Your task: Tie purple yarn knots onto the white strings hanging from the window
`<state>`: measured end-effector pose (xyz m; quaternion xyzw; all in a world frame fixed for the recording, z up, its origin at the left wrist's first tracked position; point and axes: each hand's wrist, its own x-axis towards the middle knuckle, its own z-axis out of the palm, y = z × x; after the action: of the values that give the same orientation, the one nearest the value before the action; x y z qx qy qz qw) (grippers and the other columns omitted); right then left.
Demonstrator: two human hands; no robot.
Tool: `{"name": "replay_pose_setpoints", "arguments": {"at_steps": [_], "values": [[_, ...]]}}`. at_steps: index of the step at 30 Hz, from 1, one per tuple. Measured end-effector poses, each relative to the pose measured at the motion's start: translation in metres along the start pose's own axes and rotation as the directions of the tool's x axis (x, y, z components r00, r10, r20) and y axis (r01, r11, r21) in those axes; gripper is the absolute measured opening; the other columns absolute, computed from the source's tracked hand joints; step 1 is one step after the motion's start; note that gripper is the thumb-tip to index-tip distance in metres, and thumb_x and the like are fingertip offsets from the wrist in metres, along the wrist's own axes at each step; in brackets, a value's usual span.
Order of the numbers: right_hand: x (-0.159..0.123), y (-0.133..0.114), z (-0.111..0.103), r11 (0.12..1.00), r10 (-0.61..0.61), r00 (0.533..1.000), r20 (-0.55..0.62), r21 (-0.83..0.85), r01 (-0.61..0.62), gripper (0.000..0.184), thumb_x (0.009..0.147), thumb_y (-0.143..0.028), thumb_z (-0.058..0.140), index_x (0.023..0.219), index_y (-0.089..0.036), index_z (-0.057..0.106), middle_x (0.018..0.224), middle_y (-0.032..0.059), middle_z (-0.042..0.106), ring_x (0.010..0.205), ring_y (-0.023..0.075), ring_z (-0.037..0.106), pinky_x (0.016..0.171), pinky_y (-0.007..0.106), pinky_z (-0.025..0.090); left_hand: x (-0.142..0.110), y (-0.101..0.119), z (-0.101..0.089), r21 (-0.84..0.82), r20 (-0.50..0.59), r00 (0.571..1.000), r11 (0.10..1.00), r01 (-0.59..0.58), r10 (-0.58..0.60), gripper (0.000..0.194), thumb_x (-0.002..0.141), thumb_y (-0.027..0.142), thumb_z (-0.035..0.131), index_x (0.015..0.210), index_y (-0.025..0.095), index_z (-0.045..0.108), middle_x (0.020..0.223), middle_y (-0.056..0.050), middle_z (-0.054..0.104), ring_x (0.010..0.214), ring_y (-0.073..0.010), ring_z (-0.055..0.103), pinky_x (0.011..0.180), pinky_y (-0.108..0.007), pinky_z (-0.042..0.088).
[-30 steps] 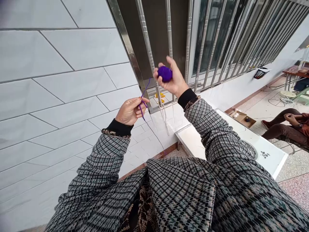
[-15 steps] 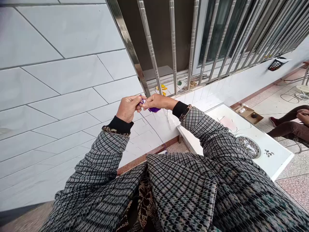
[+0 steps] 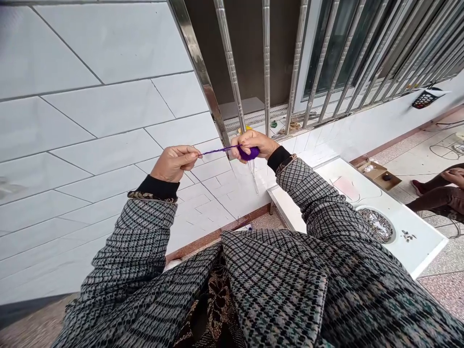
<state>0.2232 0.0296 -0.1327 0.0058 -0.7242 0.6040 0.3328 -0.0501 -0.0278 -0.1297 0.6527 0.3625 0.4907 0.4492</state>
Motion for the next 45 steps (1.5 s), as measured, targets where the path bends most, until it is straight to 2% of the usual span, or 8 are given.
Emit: {"name": "replay_pose_setpoints", "arguments": {"at_steps": [14, 18, 23, 27, 32, 38, 42, 45], "values": [[-0.023, 0.017, -0.022, 0.823, -0.057, 0.996, 0.067, 0.568, 0.009, 0.056, 0.096, -0.037, 0.07, 0.059, -0.021, 0.032, 0.047, -0.0028, 0.03, 0.046, 0.0138, 0.04, 0.033, 0.019, 0.04, -0.01, 0.0, 0.012, -0.475, -0.332, 0.937, 0.878, -0.064, -0.112, 0.032, 0.09, 0.024, 0.074, 0.072, 0.018, 0.048, 0.059, 0.009, 0.031, 0.041, -0.0017, 0.02, 0.036, -0.012, 0.015], [-0.044, 0.002, -0.029, 0.485, -0.158, 0.957, -0.244, 0.825, 0.29, 0.057, 0.109, -0.057, 0.049, 0.065, -0.022, 0.036, 0.05, -0.004, 0.03, 0.043, 0.0114, 0.03, 0.033, 0.019, 0.031, -0.011, -0.016, -0.013, -0.58, -0.442, 0.859, 0.813, -0.054, -0.259, 0.028, 0.1, 0.017, 0.057, 0.074, 0.018, 0.047, 0.055, 0.011, 0.026, 0.037, -0.0024, 0.017, 0.034, -0.014, 0.014], [-0.062, -0.049, -0.03, 0.023, -0.22, 0.709, -0.67, 0.723, 0.691, 0.039, 0.103, -0.05, 0.063, 0.075, -0.025, 0.057, 0.052, -0.0008, 0.045, 0.046, 0.0127, 0.036, 0.035, 0.02, 0.024, -0.025, -0.046, -0.046, -0.577, -0.556, 0.769, 0.813, -0.083, -0.315, 0.025, 0.098, 0.014, 0.052, 0.074, 0.018, 0.046, 0.051, 0.012, 0.025, 0.035, -0.0028, 0.015, 0.034, -0.015, 0.013], [-0.077, -0.083, -0.039, 0.208, -0.235, 0.561, -0.794, 0.522, 0.827, 0.026, 0.106, -0.033, 0.059, 0.082, -0.024, 0.062, 0.056, -0.0018, 0.052, 0.049, 0.0142, 0.049, 0.036, 0.018, 0.03, -0.043, -0.071, -0.065, -0.433, -0.639, 0.725, 0.899, -0.064, -0.257, 0.023, 0.086, 0.02, 0.066, 0.074, 0.02, 0.046, 0.051, 0.013, 0.026, 0.038, -0.0029, 0.015, 0.037, -0.016, 0.012], [-0.072, -0.105, -0.034, 0.736, -0.129, 0.595, -0.793, 0.325, 0.594, 0.032, 0.11, -0.035, 0.056, 0.083, -0.019, 0.058, 0.06, -0.0034, 0.047, 0.054, 0.0089, 0.052, 0.044, 0.013, 0.032, -0.055, -0.099, -0.071, -0.055, -0.646, 0.746, 0.985, 0.166, -0.161, 0.024, 0.082, 0.037, 0.065, 0.074, 0.022, 0.048, 0.053, 0.009, 0.034, 0.043, -0.0074, 0.026, 0.043, -0.02, 0.02], [-0.002, -0.099, 0.018, 0.97, 0.179, 0.551, -0.815, 0.239, 0.039, 0.042, 0.117, -0.045, 0.039, 0.088, -0.017, 0.053, 0.068, -0.0022, 0.05, 0.064, 0.0061, 0.056, 0.054, 0.013, 0.041, -0.057, -0.119, -0.058, 0.549, -0.528, 0.805, 0.615, 0.566, -0.27, 0.013, 0.076, 0.028, 0.069, 0.073, 0.021, 0.059, 0.081, -0.012, 0.072, 0.101, -0.0351, 0.069, 0.094, -0.047, 0.053], [0.04, -0.068, 0.054, 0.943, 0.31, 0.632, -0.71, 0.313, -0.11, 0.036, 0.113, -0.049, 0.053, 0.1, -0.016, 0.055, 0.076, 0.0004, 0.059, 0.07, 0.0106, 0.061, 0.061, 0.02, 0.052, -0.047, -0.09, -0.026, 0.731, -0.288, 0.929, 0.68, 0.056, 0.233, 0.032, 0.093, 0.038, 0.057, 0.114, 0.018, 0.07, 0.128, -0.02, 0.072, 0.13, -0.0361, 0.062, 0.119, -0.053, 0.044], [0.059, -0.034, 0.076, 0.897, 0.433, 0.614, -0.66, 0.385, -0.218, 0.036, 0.115, -0.048, 0.047, 0.099, -0.016, 0.053, 0.073, -0.0004, 0.059, 0.065, 0.0108, 0.06, 0.062, 0.022, 0.055, -0.034, -0.053, 0.003, 0.743, -0.028, 0.804, 0.55, -0.381, 0.594, 0.058, 0.097, 0.052, 0.058, 0.143, 0.017, 0.061, 0.148, -0.019, 0.062, 0.146, -0.0357, 0.051, 0.128, -0.053, 0.034]]}}
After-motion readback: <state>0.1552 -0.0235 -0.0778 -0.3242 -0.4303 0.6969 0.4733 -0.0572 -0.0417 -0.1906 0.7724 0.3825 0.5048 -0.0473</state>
